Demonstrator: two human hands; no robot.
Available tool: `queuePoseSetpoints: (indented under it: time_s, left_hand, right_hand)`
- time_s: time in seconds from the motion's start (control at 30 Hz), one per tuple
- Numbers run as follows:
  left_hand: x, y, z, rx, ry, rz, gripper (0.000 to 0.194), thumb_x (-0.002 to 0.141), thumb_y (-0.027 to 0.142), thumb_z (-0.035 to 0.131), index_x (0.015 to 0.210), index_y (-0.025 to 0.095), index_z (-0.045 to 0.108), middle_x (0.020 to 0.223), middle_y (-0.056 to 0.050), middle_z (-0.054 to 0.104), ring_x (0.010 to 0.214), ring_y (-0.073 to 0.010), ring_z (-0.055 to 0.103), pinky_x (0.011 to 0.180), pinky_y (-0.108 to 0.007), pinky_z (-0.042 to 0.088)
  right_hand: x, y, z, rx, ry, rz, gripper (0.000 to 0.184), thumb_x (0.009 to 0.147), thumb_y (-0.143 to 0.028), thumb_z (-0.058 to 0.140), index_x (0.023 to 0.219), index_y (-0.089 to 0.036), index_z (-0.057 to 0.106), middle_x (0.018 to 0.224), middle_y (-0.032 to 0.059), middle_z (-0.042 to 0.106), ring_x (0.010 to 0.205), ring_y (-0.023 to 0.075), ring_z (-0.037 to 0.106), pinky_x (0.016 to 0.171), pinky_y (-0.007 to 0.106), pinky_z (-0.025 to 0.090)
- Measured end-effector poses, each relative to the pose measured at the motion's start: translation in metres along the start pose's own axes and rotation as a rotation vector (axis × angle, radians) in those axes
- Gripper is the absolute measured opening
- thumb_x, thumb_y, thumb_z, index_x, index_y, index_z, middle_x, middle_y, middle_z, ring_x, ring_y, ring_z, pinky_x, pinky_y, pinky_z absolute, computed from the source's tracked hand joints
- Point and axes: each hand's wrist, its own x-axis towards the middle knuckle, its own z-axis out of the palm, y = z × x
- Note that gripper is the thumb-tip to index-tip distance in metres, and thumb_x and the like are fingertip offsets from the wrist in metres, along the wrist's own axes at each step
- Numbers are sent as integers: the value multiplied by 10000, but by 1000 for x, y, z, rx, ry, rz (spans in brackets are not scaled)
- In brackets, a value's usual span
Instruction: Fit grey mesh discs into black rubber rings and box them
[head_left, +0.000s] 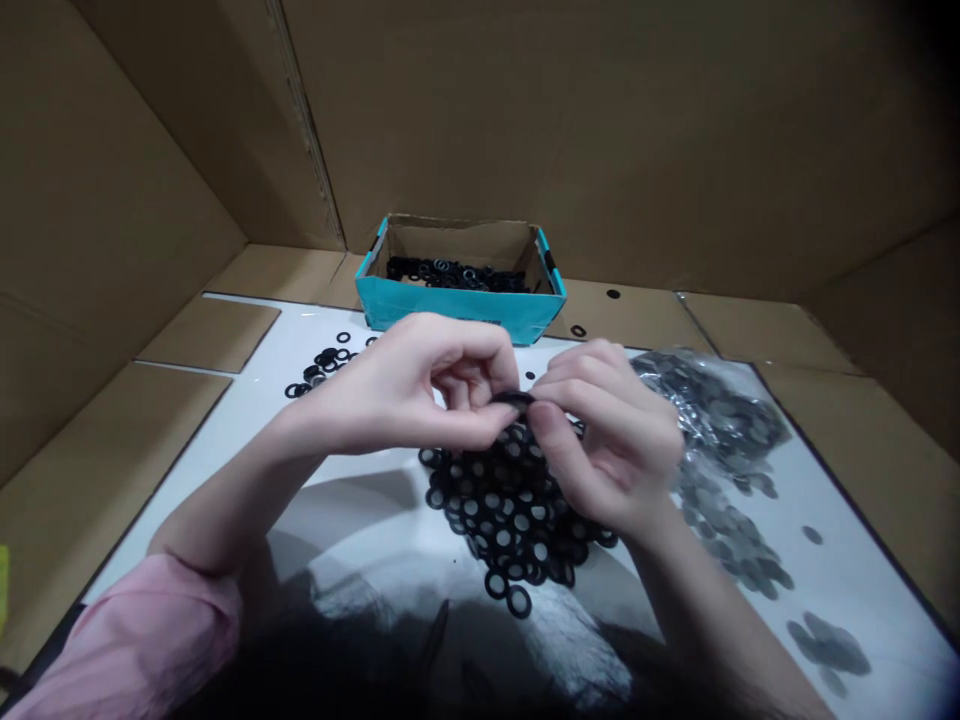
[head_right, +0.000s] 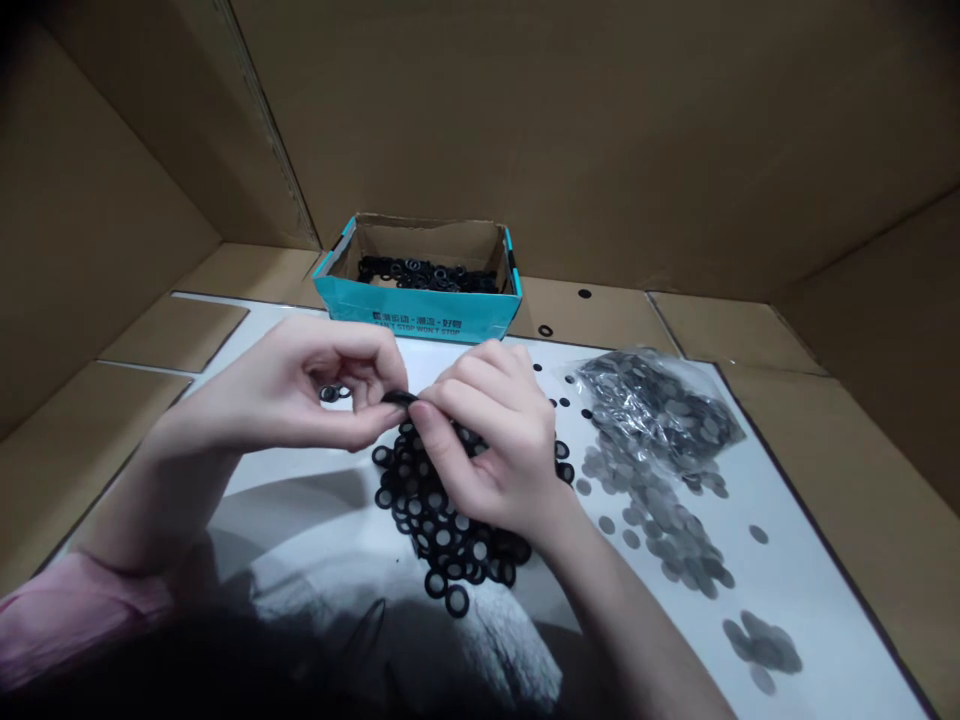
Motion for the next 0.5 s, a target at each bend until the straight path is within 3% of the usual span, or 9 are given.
queuePoseSetpoints:
  time_s: [0.17, 0.33, 0.5]
  left_hand:
    - [0, 0, 3, 115, 92, 83, 79, 801, 152, 626, 727, 137, 603, 572, 52, 532, 521, -35, 504, 478, -124, 408]
    - [0, 0, 8, 212, 208, 176, 97, 801, 124, 609, 711, 148, 581, 596, 53, 554, 535, -32, 494, 481, -124, 398]
    - [-1, 4, 3, 213, 136, 249, 87, 788, 190, 702, 805, 162, 622, 650, 38, 634, 537, -48, 547, 512, -158, 440]
  right_hand:
    - [4, 3, -5, 14, -72, 14, 111, 864, -132, 518, 800, -222, 532, 675, 17, 548, 662, 165, 459, 639, 353, 376]
    - [3, 4, -3, 56, -48, 9, 125, 865, -122, 520, 774, -207, 517, 657, 10, 516, 649, 153, 437, 627, 339, 372]
    - [-4, 7, 5, 381, -23, 205, 186, 926, -255, 485, 768, -210, 573, 667, 11, 541, 658, 159, 499, 634, 333, 409]
